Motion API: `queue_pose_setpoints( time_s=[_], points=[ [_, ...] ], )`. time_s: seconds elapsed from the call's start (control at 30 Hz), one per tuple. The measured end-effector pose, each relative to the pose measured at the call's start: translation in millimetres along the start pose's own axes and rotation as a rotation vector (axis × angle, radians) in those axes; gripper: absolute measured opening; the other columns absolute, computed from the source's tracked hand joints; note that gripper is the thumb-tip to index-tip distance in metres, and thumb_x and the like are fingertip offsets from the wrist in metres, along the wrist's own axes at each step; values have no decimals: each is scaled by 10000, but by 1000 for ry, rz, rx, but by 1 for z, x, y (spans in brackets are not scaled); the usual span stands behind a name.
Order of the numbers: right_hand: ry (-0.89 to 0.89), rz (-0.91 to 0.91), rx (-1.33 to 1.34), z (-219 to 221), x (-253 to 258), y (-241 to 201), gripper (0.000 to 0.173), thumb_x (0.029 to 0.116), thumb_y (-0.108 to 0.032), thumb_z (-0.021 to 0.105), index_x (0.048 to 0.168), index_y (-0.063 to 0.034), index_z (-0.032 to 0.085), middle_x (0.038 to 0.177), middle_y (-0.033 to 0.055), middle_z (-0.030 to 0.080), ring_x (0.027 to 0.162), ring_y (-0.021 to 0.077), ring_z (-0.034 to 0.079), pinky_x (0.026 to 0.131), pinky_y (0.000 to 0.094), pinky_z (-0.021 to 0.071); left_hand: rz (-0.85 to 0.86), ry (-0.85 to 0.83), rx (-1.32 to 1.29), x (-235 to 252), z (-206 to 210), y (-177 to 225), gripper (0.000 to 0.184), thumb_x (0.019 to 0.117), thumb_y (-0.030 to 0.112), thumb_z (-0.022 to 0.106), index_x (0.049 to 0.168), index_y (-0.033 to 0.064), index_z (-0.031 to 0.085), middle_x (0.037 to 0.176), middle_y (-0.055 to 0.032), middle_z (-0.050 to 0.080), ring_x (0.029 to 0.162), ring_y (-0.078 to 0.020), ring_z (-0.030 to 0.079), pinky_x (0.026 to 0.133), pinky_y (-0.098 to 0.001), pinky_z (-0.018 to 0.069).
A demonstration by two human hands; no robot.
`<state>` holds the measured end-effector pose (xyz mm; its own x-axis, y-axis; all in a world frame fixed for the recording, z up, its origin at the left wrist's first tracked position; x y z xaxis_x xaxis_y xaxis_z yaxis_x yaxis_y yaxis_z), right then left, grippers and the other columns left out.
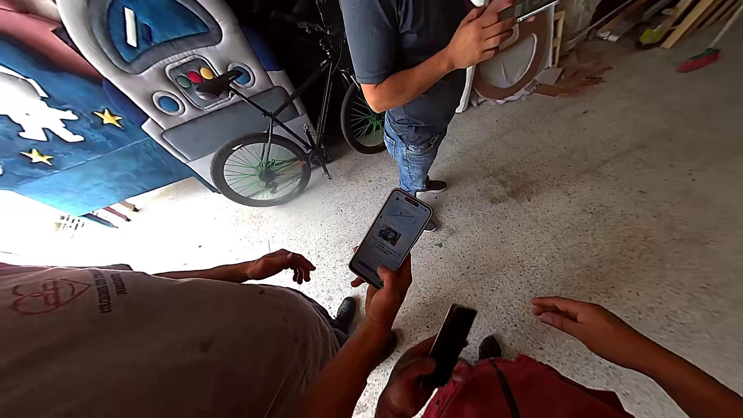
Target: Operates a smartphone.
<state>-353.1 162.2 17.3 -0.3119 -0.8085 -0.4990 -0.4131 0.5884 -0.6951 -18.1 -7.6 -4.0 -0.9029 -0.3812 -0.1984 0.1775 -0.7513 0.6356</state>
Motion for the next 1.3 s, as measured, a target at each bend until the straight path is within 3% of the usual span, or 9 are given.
queue_pose_setpoints(
  time_s=[0.1, 0.23, 0.33, 0.4, 0.53, 0.6, 0.9, 1.13, 1.3],
  points=[
    [187, -193, 73, -9, -21, -32, 431, 1026, -437, 581, 1394, -218, 632, 1194, -30, 742, 1045, 123, 723, 937, 374, 610, -49, -344, -293, 71, 39, -4, 646, 938, 510, 659, 1403, 67, 590, 1446, -273, 559, 1285, -438, 592, 1038, -574, 518],
    [292, -368, 73, -22, -53, -79, 887, 925, -571, 703, 1625, -209, 294, 1156, -51, 726, 1019, 87, 715, 937, 344, 616, 48, -223, -245, 133, 107, 17, 552, 978, 491, 612, 1379, 111, 611, 1317, -236, 651, 1223, -385, 641, 1033, -560, 525],
    [319, -346, 85, -24, -63, -92, 1087, 883, -537, 774, 1662, -184, 103, 1080, -52, 724, 963, 56, 708, 908, 315, 612, 134, -109, -131, 158, 140, 25, 468, 1063, 405, 469, 1449, 153, 549, 1330, -206, 643, 1215, -342, 646, 1015, -545, 537],
    [416, -339, 115, -22, -65, -93, 1019, 921, -447, 765, 1661, -178, 119, 1049, -49, 728, 944, 53, 712, 891, 302, 617, 172, -102, -56, 166, 153, 25, 468, 1066, 343, 449, 1496, 166, 502, 1349, -189, 630, 1219, -318, 642, 1016, -529, 538],
    [641, -356, 115, -17, -65, -102, 871, 968, -348, 729, 1654, -198, 214, 1035, -59, 740, 935, 46, 721, 877, 313, 638, 200, -169, 55, 166, 165, 29, 693, 870, 112, 723, 1512, 157, 465, 1295, -155, 656, 1130, -255, 681, 960, -479, 577],
    [693, -350, 131, -13, -67, -111, 848, 975, -346, 721, 1653, -211, 229, 1056, -52, 746, 950, 50, 722, 892, 310, 633, 197, -199, 118, 166, 168, 39, 780, 837, 61, 779, 1530, 173, 438, 1282, -136, 670, 1109, -239, 696, 948, -459, 593],
    [819, -364, 154, -7, -68, -128, 853, 962, -331, 740, 1649, -201, 251, 1055, -68, 736, 928, 38, 712, 844, 268, 637, 170, -386, 258, 172, 168, 63, 816, 885, -49, 662, 1589, 195, 330, 1354, -139, 616, 1163, -250, 666, 965, -453, 585],
    [852, -399, 153, -7, -81, -130, 870, 953, -301, 755, 1651, -205, 244, 1053, -67, 742, 939, 52, 720, 859, 275, 636, 187, -486, 208, 168, 177, 66, 754, 901, 114, 691, 1576, 179, 362, 1353, -108, 623, 1168, -202, 656, 975, -422, 573],
    [851, -421, 142, -8, -88, -129, 855, 953, -298, 755, 1645, -200, 263, 1038, -68, 747, 928, 59, 722, 853, 278, 639, 195, -512, 276, 167, 178, 76, 675, 937, 100, 515, 1593, 138, 360, 1387, -122, 609, 1183, -199, 650, 977, -421, 572]
  ],
)
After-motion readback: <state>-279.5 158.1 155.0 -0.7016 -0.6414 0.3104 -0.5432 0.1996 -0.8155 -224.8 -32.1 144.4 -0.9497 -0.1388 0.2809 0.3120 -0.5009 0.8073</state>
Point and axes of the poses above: each hand's wrist, its own x-axis towards the middle knuckle, its own z-axis out of the palm, y = z × x, the point moved 2 cm from there along x, towards the middle knuckle
